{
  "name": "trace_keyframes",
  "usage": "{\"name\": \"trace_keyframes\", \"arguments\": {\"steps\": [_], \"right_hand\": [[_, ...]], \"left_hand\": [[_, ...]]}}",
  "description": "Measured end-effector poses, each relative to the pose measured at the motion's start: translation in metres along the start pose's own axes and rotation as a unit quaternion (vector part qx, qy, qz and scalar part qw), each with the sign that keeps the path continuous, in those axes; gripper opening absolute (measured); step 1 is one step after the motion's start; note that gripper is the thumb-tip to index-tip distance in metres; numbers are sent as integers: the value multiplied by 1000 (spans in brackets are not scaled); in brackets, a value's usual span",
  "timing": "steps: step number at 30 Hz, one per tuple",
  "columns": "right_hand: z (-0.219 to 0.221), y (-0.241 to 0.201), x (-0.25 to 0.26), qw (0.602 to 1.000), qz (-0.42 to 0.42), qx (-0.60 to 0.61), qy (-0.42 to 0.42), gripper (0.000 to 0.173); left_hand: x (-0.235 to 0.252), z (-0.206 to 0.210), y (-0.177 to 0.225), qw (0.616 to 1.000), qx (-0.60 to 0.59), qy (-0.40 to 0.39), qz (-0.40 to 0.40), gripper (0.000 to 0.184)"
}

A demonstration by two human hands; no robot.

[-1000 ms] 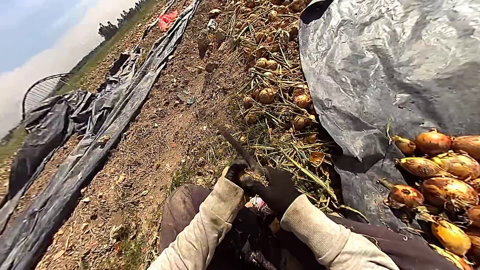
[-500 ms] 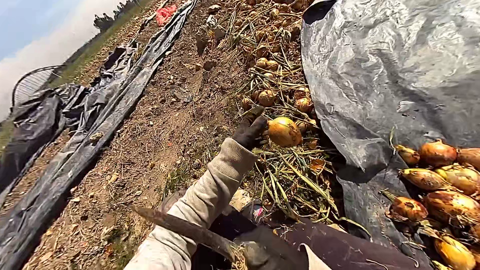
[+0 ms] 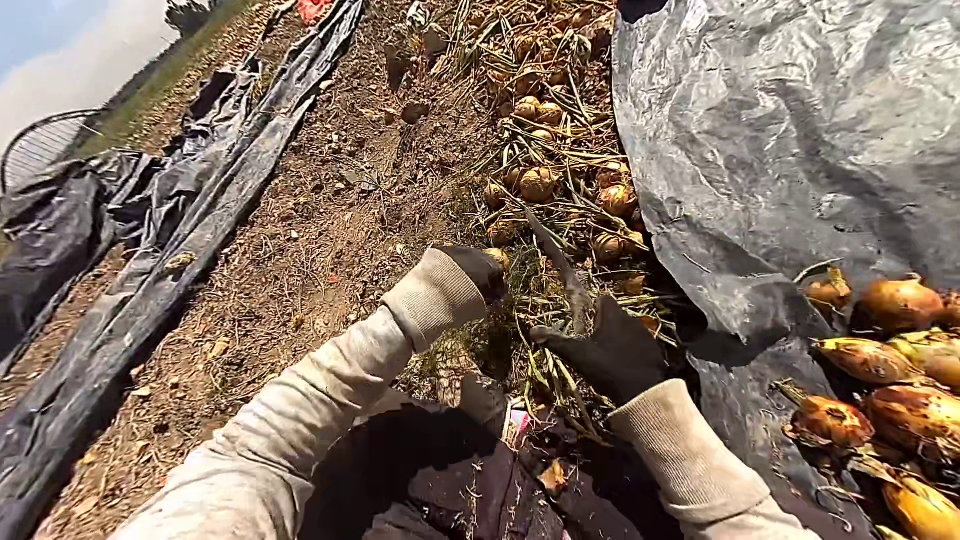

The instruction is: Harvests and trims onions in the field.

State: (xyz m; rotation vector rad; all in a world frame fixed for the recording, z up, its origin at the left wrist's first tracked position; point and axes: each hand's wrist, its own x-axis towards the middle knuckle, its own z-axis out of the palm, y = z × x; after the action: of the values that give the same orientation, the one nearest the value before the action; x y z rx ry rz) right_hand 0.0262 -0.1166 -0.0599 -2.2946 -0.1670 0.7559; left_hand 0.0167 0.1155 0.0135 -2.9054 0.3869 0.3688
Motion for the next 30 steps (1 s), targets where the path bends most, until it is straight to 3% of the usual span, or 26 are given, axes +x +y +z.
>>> {"name": "trace_keyframes", "arguments": {"steps": [1,3,5,8,10,11,12,14,16,17,18,20,22,23,25,27,28,29,30], "right_hand": [[3,-3,-3,1000,-5,-16,3,99],[2,-9,-10,999,-6,-41,4,88],[-5,-12,-20,999,-14,-45,-1,62],[0,5,-23,994,-106,9,20,37],[27,29,-12,944,-245,215,57,17],[38,32,-7,896,-308,313,68,14],[36,24,-13,855,-330,397,45,12],[32,11,-24,798,-320,510,-3,8],[24,6,-42,804,-300,512,-40,13],[26,6,-43,812,-295,501,-51,14],[29,5,-43,824,-288,485,-56,15],[34,2,-48,860,-241,445,-63,22],[39,1,-56,876,-134,445,-130,33],[39,-1,-63,868,-79,450,-193,39],[31,-9,-84,821,-17,465,-330,54],[31,-10,-95,801,-21,509,-314,53],[34,-7,-92,828,-56,505,-239,41],[37,-4,-85,869,-94,461,-156,24],[35,-1,-75,917,-127,364,-102,25]], "left_hand": [[-3,-33,29,998,-9,-68,-4,20],[-15,-59,67,997,-2,-13,76,12],[-24,-73,96,989,1,32,141,10],[-38,-80,110,979,-104,53,167,12],[-53,-87,102,947,-303,10,106,27],[-64,-87,94,905,-424,10,39,30],[-73,-84,87,864,-499,41,-48,35],[-84,-69,68,833,-523,54,-171,70],[-87,-47,66,801,-578,-25,-151,100],[-87,-36,76,782,-610,-47,-117,95],[-86,-29,86,782,-613,-57,-99,82],[-78,-27,100,873,-471,-63,-112,57],[-69,-26,95,945,-295,-69,-120,53],[-62,-17,84,960,-231,-68,-141,56],[-53,14,46,954,-184,-32,-235,56],[-55,20,17,901,-244,-13,-358,68],[-58,18,13,856,-320,13,-406,66],[-60,19,15,801,-412,54,-432,51],[-63,21,25,710,-549,103,-429,29]]}}
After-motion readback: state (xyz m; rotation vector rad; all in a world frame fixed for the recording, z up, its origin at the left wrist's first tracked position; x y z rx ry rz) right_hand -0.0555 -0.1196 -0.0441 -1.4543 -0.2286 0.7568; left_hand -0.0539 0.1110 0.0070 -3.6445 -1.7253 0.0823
